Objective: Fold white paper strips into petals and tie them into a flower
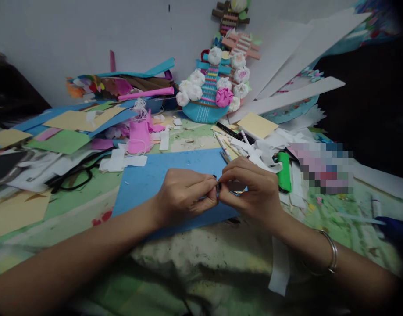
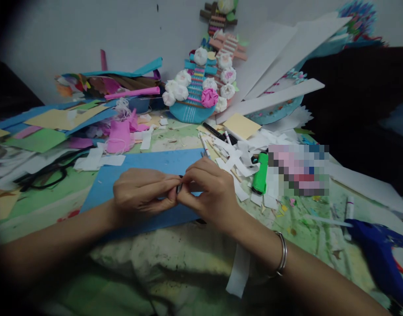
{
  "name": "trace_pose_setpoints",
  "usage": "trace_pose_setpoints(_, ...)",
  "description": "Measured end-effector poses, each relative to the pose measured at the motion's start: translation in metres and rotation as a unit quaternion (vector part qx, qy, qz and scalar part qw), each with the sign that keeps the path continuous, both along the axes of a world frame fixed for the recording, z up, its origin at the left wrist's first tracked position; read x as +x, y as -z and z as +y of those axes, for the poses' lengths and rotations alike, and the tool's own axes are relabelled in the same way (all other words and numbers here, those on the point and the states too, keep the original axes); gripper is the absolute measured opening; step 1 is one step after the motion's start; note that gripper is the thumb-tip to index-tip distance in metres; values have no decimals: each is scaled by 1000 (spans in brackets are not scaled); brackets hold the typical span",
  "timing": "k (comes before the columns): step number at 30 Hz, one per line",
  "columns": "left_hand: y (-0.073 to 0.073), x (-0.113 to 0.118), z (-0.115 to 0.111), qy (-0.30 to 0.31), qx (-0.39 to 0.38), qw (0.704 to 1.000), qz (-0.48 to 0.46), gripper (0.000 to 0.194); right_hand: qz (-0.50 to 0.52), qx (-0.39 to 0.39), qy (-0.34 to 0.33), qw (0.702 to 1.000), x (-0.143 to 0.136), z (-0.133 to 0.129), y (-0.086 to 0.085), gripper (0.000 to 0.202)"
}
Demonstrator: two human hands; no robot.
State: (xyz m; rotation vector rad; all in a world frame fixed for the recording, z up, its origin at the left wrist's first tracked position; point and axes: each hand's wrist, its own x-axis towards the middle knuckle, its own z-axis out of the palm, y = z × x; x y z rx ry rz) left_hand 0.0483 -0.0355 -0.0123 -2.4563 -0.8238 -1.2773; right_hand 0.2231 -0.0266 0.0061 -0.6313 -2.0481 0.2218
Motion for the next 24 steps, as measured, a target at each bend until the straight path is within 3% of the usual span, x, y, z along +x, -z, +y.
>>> trace_pose_setpoints(4, -1, 2, -1, 2, 38, 999, -11, 10, -9, 31, -12, 999, 1, 4, 4, 10)
trace_pose_setpoints(9, -4, 2, 3, -44, -88, 995, 11, 16, -59, 79, -16, 995, 6, 19, 6, 11)
trace_pose_setpoints(13, -4, -8, 18, -73, -212, 974, 41, 18, -89, -6, 83, 993, 20, 35, 6, 17)
trace_pose_setpoints(16, -3, -17, 30, -85, -275, 956, 63, 16, -194, -91, 181, 960, 31, 47, 9, 13)
trace_pose_setpoints(20, -5, -25, 37, -79, -337, 938, 37, 15, -325, -160, 228, 904, 35, 54, 14, 17)
trace_pose_setpoints(24, -10, -27, 39, -78, -400, 913, 4, 14, -346, -194, 263, 880, 33, 52, 10, 24)
